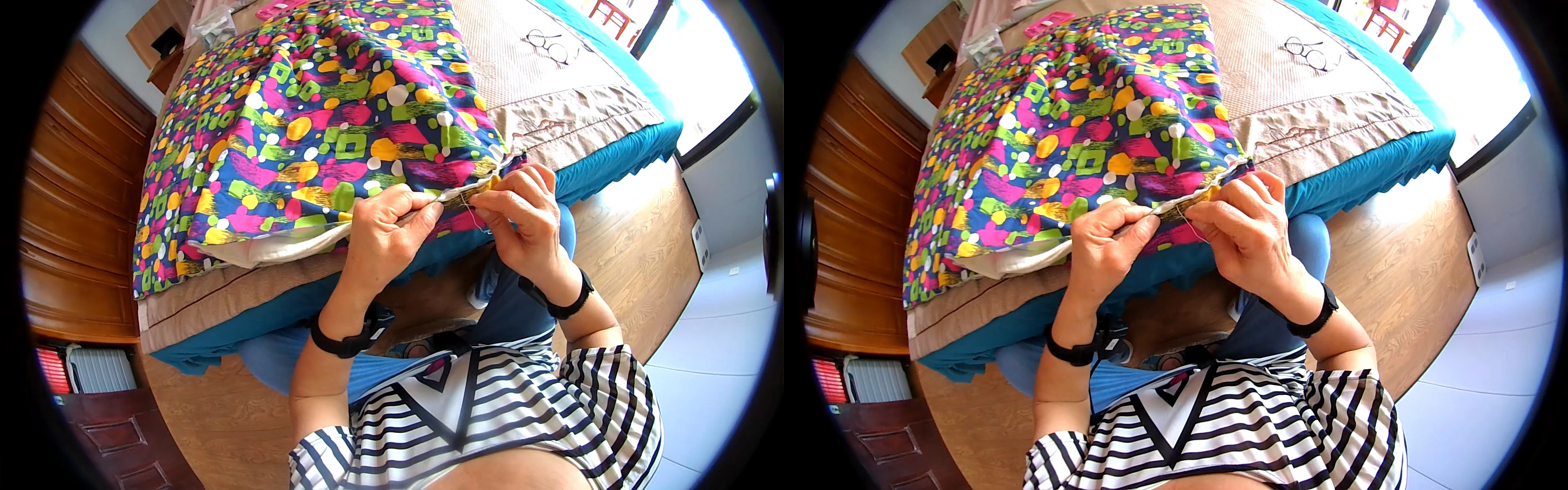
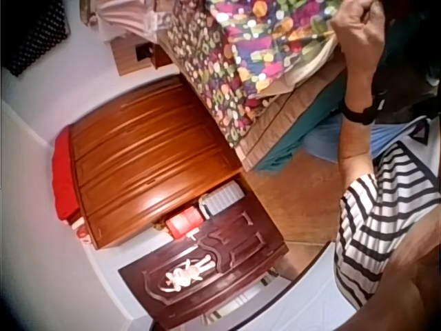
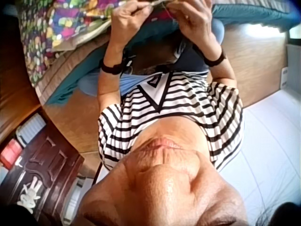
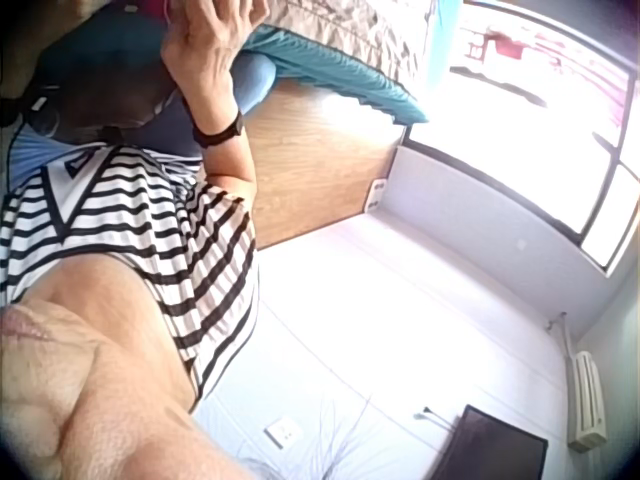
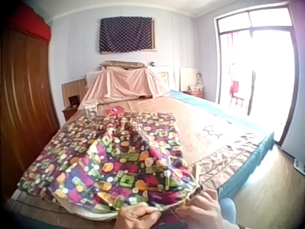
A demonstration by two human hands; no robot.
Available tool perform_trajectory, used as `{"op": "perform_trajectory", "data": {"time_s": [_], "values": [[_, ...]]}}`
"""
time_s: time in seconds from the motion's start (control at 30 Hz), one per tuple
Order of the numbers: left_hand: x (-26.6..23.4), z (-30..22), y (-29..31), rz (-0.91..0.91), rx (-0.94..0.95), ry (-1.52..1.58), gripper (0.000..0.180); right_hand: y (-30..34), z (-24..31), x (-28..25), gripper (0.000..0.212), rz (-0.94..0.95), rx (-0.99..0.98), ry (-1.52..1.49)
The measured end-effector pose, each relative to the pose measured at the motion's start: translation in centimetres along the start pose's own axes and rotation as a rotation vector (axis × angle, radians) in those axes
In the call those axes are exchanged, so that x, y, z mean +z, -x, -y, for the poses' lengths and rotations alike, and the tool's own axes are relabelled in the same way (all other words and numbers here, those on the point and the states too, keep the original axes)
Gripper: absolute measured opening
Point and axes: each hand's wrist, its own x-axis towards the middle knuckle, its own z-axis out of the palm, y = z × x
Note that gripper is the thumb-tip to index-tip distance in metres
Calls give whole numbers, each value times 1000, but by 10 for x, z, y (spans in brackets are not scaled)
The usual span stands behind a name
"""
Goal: The person is sewing the edge of a colorful patterned fabric by hand using a needle and thread. The person sits while holding the fabric on their lap and the edge of a bed, repeatedly pushing the needle through the material and pulling the thread tight.
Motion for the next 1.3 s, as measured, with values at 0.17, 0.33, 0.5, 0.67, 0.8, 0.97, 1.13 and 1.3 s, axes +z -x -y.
{"op": "perform_trajectory", "data": {"time_s": [0.17, 0.33, 0.5, 0.67, 0.8, 0.97, 1.13, 1.3], "values": [[-1, 1, 0, 2, 3, 3, 5, 0, -1, 0, 18, 19, 4, -11], [-2, -1, 1, 9, 25, -10, 5, 0, -1, 2, 16, 31, 17, -6], [0, 0, 1, 4, 58, -22, 5, -2, 1, 2, 17, 28, -13, 25], [1, 0, 2, -13, 105, -42, 5, -4, 2, 4, 18, 25, -40, 26], [2, 0, 4, -19, 147, -102, 7, -4, 3, 1, 20, 30, -61, 53], [9, 6, 5, -98, 437, -293, 11, -3, 13, 0, 23, 40, -76, 154], [14, 5, 8, -104, 598, -437, 17, 2, 13, 4, 32, 31, -74, 128], [10, 4, 10, -105, 613, -467, 18, -7, 18, -1, 30, 135, 65, 81]]}}
